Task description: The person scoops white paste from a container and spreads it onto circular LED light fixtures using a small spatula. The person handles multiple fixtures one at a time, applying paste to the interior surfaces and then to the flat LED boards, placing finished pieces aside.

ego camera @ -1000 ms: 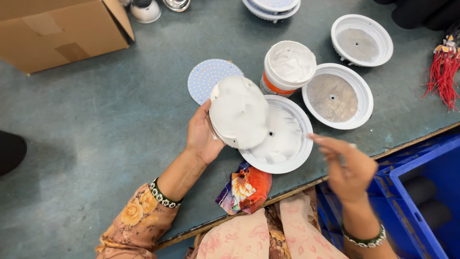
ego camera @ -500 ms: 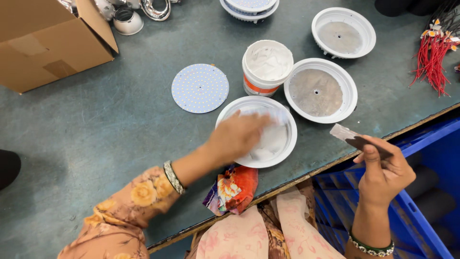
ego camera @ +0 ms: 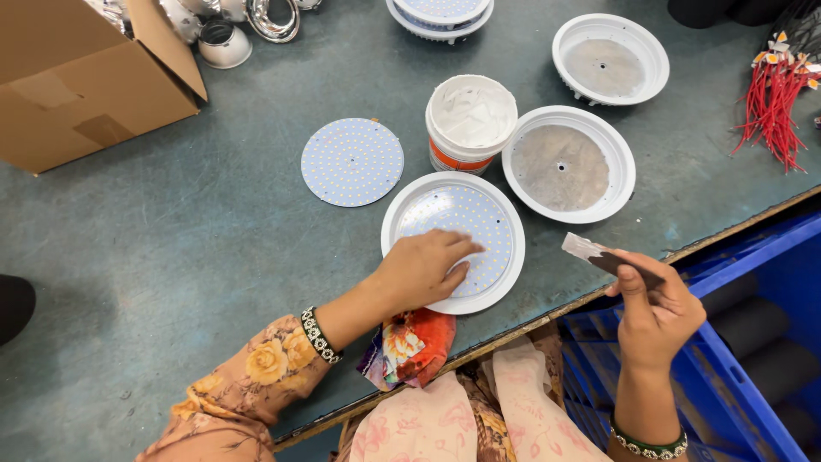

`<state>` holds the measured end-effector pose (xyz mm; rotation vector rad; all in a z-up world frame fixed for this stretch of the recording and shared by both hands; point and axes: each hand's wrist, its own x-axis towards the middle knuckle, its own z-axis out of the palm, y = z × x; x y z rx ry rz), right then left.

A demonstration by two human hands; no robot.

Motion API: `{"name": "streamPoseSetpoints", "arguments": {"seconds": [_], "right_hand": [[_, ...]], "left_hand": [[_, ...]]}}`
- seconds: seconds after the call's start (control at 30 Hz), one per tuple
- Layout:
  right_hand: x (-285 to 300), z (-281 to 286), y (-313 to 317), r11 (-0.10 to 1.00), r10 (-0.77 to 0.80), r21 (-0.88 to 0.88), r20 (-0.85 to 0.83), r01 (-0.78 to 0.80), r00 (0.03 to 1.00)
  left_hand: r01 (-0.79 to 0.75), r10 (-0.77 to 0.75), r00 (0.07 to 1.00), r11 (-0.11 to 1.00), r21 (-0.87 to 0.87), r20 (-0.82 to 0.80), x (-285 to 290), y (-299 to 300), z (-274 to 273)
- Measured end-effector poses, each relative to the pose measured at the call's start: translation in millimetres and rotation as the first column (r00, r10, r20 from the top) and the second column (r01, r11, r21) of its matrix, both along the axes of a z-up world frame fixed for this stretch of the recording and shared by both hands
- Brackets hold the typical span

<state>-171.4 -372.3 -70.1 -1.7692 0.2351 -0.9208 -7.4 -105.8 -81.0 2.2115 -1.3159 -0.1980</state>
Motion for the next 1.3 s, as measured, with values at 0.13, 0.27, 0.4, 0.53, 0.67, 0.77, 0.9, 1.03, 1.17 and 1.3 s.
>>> {"name": "streamPoseSetpoints", "arguments": {"seconds": [0.13,0.27,0.4,0.53,0.67,0.77,0.9,1.03,1.17,1.3], "right_hand": [[2.8,-0.4,4.3,0.999,0.028,0.023,-0.002,-0.028,1.000],[2.5,-2.2,1.5,0.998,0.045,0.051,0.016,-0.045,0.999],[-3.8,-3.9,-6.1,0.999,-0.007,0.040,-0.004,0.007,1.000],[-8.1,-9.5,-12.5,0.994,0.016,0.104,0.046,-0.021,0.999],[-2.4,-19.2,-7.5,0.948,0.100,0.286,0.146,-0.139,0.984],[9.4,-30.2,-11.1,0.791,0.140,0.550,0.267,-0.270,0.954],[29.1,-53.0,-33.7,0.199,0.124,0.887,0.400,-0.418,0.908],[39.5,-87.9,-47.2,-0.058,0.056,0.921,0.389,-0.386,0.919],[51.9,-113.9,-51.6,-0.089,0.081,0.866,0.498,-0.492,0.863],[60.8,-127.9,-48.1,-0.055,0.151,0.833,0.552,-0.550,0.820]], "left_hand": [[-0.004,-0.046,0.986,0.954,0.301,0.158,6.2,-14.3,3.5],[-0.007,-0.058,0.979,0.949,0.316,0.197,2.9,-11.3,6.1],[-0.004,-0.049,0.991,0.917,0.399,0.124,7.2,-18.2,10.7],[-0.013,-0.046,0.991,0.900,0.436,0.124,6.8,-23.2,12.3],[-0.033,-0.036,0.987,0.911,0.412,0.158,1.1,-20.7,13.1],[0.000,-0.027,0.996,0.948,0.319,0.082,7.5,-14.7,16.7],[-0.291,0.289,0.943,0.957,0.016,-0.164,27.1,18.0,30.8],[-0.563,0.544,0.823,0.819,0.112,0.163,39.0,64.6,36.5],[-0.429,0.493,0.681,0.868,0.251,-0.541,36.1,76.6,11.3],[-0.478,0.358,0.498,0.873,0.094,-0.790,33.8,71.8,-21.1]]}}
